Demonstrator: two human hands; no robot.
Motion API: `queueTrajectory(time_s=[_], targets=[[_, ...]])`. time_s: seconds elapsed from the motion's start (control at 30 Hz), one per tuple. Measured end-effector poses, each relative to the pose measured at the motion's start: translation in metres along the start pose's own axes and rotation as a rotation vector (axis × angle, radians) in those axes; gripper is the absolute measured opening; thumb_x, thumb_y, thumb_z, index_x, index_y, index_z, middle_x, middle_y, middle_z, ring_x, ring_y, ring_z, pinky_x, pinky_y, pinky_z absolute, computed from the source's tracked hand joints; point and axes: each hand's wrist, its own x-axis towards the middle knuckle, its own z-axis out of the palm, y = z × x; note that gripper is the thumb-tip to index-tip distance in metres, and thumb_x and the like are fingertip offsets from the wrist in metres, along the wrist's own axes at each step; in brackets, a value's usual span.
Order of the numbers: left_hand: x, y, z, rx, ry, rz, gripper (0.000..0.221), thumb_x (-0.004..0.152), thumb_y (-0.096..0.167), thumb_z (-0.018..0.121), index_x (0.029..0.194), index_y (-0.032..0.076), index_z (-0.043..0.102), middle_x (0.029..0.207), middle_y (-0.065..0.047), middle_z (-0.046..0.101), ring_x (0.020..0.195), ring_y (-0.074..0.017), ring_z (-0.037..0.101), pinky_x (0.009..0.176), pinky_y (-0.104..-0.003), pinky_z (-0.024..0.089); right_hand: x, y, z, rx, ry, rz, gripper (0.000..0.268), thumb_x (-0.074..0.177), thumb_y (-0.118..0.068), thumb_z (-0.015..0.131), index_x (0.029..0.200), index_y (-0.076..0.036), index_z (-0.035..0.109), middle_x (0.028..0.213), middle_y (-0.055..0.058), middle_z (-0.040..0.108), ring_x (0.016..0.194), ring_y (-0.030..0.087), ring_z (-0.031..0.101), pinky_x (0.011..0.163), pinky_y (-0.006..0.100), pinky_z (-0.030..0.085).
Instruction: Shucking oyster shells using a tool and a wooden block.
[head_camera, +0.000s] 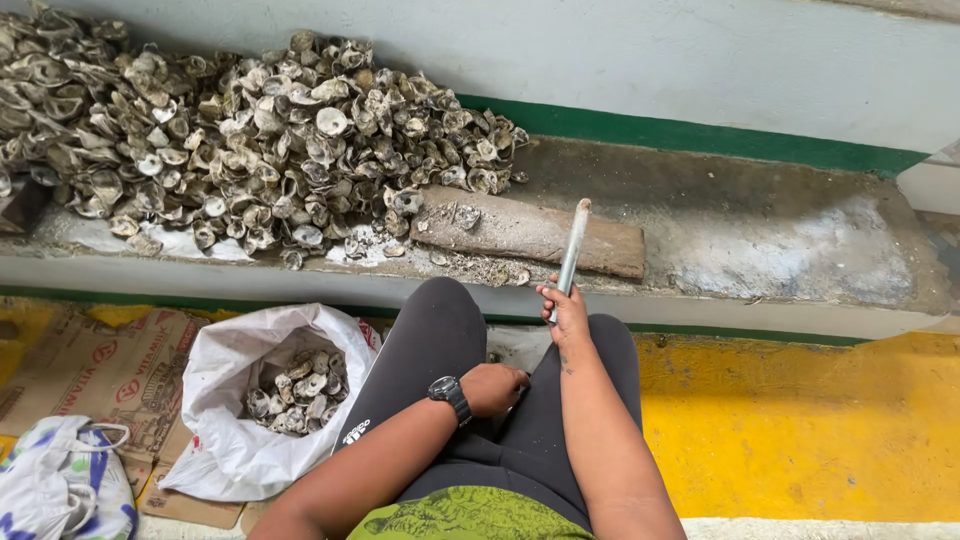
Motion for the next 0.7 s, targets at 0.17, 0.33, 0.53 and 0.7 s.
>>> queueTrajectory(time_s=[0.17,0.33,0.53,0.7], targets=[[0.002,0.0,-0.002,0.008,-0.021,0.001,0.037,0.089,0.015,0.064,0.126,0.01,0.067,0.118,-0.014,0.071,0.108,-0.0347,0.067,0.093,-0.046,0.052,-0.003,-0.003,0.002,0.017,-0.001,-0.065,0.037,0.089,-0.005,0.07,0.123,-0.011,0.056,0.091,0.009,0.07,0.057,0.007,0.051,0.048,0.024,0.044],[0.001,0.004,-0.002,0.028,-0.063,-0.019,0.039,0.09,0.017,0.067,0.128,0.01,0.066,0.117,-0.015,0.072,0.109,-0.0342,0.068,0.093,-0.046,0.052,-0.018,-0.016,0.01,0.078,0.052,-0.073,0.031,0.099,-0.025,0.071,0.122,-0.009,0.057,0.08,0.004,0.06,0.056,0.008,0.049,0.047,0.025,0.042],[0.002,0.005,-0.007,0.034,-0.084,-0.033,0.042,0.089,0.017,0.068,0.13,0.01,0.064,0.118,-0.015,0.071,0.11,-0.0334,0.067,0.094,-0.046,0.052,-0.025,-0.022,0.019,0.108,0.019,-0.131,0.032,0.103,-0.031,0.062,0.124,-0.007,0.061,0.078,0.005,0.059,0.056,0.009,0.052,0.046,0.025,0.045],[-0.001,0.005,-0.007,0.036,-0.076,-0.032,0.042,0.09,0.017,0.068,0.131,0.01,0.064,0.118,-0.015,0.072,0.11,-0.033,0.067,0.094,-0.045,0.052,-0.049,-0.04,0.043,-0.034,0.012,-0.189,0.054,0.091,-0.009,0.064,0.14,-0.023,0.046,0.087,0.006,0.069,0.06,0.009,0.058,0.047,0.025,0.048]])
